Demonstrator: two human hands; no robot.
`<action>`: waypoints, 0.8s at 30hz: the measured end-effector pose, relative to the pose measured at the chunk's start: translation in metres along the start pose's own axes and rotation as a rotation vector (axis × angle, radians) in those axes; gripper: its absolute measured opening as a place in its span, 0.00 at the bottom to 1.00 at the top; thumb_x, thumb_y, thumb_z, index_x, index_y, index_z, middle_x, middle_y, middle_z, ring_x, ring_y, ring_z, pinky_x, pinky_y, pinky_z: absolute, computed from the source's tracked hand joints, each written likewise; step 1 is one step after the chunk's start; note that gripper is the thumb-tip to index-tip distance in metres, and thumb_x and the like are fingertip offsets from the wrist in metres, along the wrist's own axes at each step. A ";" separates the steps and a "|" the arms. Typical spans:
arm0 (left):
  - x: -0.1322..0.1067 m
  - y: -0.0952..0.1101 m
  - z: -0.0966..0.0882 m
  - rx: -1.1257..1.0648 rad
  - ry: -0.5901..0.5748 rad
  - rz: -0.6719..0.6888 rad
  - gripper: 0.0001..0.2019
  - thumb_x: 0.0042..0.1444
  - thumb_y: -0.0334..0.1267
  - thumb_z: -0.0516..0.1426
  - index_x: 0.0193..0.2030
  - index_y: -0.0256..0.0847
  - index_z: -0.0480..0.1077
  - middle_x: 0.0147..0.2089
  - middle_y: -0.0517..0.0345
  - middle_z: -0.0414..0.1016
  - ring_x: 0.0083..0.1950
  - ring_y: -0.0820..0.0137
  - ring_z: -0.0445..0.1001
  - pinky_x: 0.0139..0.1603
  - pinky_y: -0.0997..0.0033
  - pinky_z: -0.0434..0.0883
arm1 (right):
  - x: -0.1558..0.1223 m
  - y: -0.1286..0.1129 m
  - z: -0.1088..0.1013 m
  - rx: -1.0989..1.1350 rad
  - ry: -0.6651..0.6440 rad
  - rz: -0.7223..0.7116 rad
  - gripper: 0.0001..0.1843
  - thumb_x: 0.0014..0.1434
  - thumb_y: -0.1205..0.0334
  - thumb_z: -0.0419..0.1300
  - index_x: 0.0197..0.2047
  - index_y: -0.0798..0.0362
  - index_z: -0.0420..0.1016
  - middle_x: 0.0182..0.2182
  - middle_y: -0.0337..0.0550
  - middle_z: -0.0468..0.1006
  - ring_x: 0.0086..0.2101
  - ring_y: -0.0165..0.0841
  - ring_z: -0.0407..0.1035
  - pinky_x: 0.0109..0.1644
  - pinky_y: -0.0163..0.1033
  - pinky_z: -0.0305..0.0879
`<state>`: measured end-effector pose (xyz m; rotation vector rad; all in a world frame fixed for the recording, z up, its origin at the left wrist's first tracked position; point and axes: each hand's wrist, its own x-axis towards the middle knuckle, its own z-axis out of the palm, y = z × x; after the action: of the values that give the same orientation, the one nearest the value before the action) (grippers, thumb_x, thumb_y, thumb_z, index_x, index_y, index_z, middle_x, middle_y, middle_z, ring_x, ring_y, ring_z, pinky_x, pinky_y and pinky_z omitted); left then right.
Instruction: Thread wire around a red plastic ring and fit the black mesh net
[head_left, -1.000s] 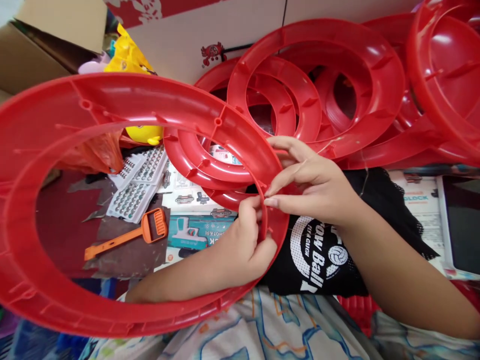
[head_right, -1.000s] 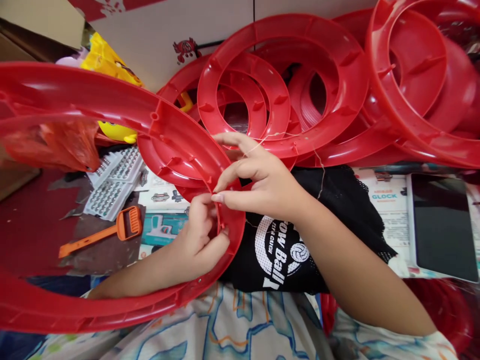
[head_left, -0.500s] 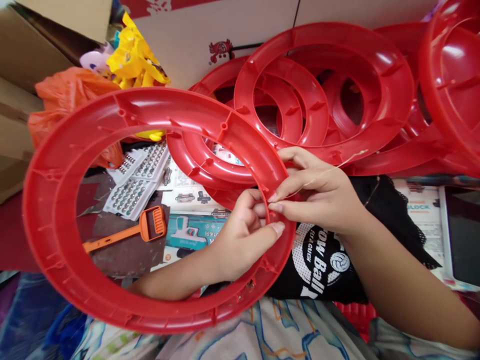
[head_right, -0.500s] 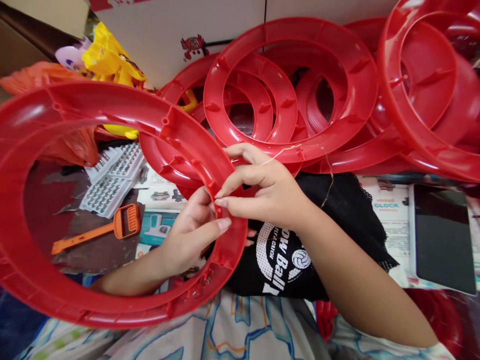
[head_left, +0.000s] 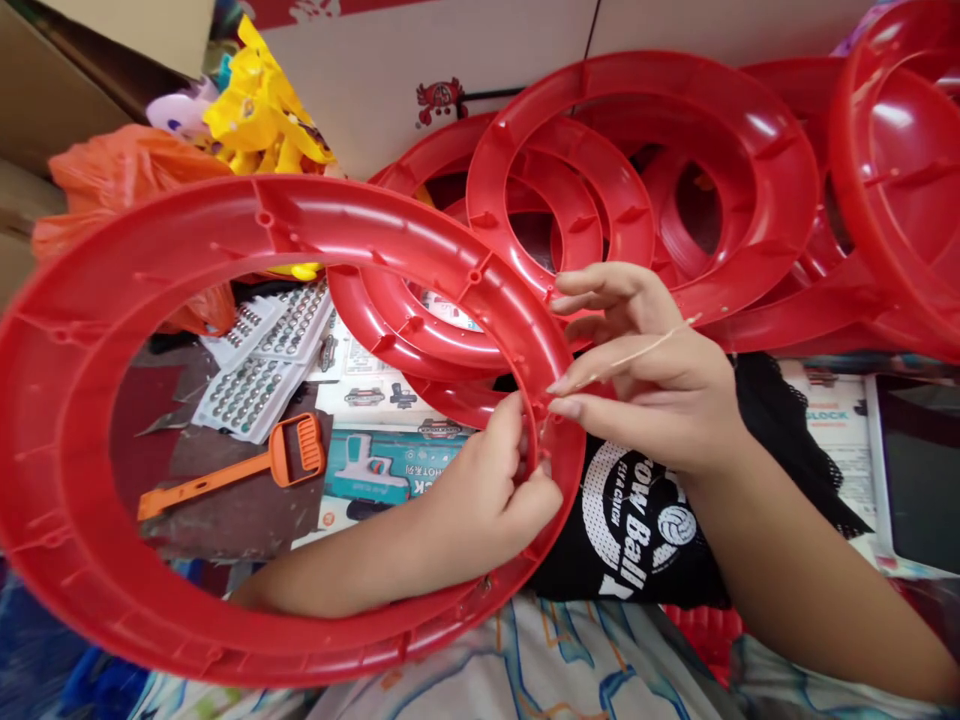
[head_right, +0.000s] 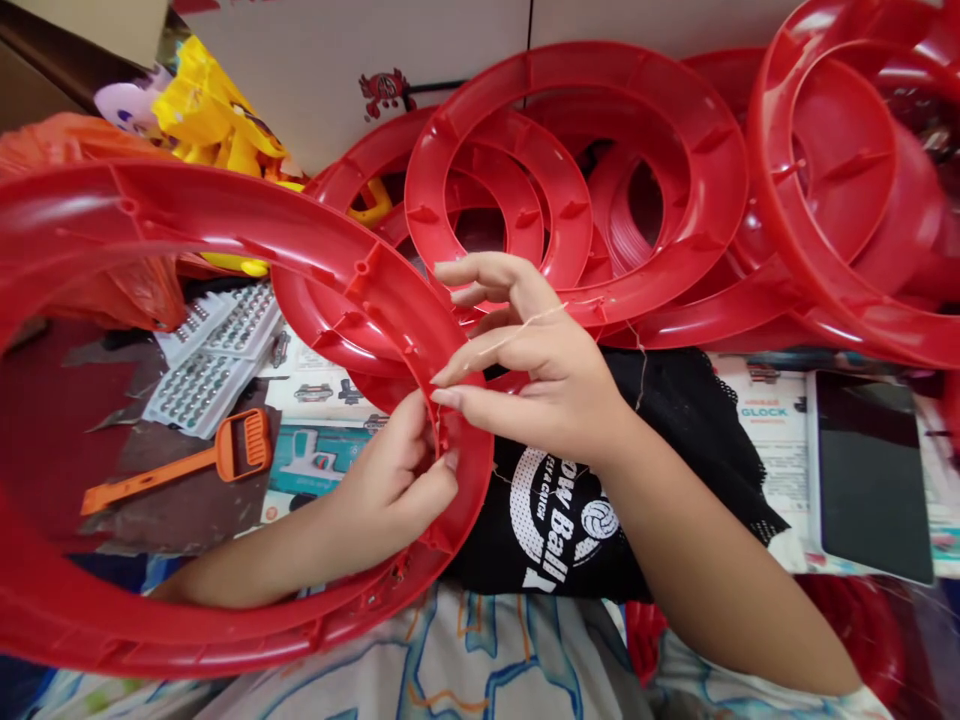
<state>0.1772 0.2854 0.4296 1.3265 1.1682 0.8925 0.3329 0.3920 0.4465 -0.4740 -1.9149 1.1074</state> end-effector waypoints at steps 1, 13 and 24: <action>-0.001 0.001 0.000 0.005 -0.024 -0.030 0.20 0.59 0.29 0.52 0.58 0.42 0.55 0.40 0.60 0.72 0.37 0.72 0.72 0.39 0.68 0.71 | 0.001 0.001 0.000 0.004 -0.005 -0.002 0.09 0.50 0.69 0.70 0.33 0.44 0.82 0.57 0.39 0.68 0.56 0.40 0.66 0.58 0.46 0.71; -0.002 0.008 -0.001 0.009 -0.105 -0.096 0.13 0.57 0.28 0.52 0.48 0.42 0.56 0.29 0.68 0.63 0.26 0.78 0.64 0.25 0.76 0.63 | 0.003 -0.003 -0.004 0.080 -0.072 0.076 0.06 0.51 0.67 0.70 0.32 0.46 0.83 0.62 0.38 0.67 0.58 0.42 0.66 0.62 0.48 0.69; -0.005 0.007 -0.002 0.009 -0.132 -0.134 0.12 0.58 0.30 0.52 0.47 0.43 0.55 0.29 0.68 0.63 0.27 0.77 0.62 0.26 0.74 0.62 | 0.003 -0.006 -0.005 0.150 -0.081 0.147 0.03 0.51 0.67 0.70 0.31 0.49 0.82 0.62 0.41 0.67 0.55 0.42 0.70 0.63 0.48 0.68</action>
<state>0.1752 0.2815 0.4373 1.2784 1.1442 0.6932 0.3355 0.3933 0.4539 -0.4991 -1.8732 1.3735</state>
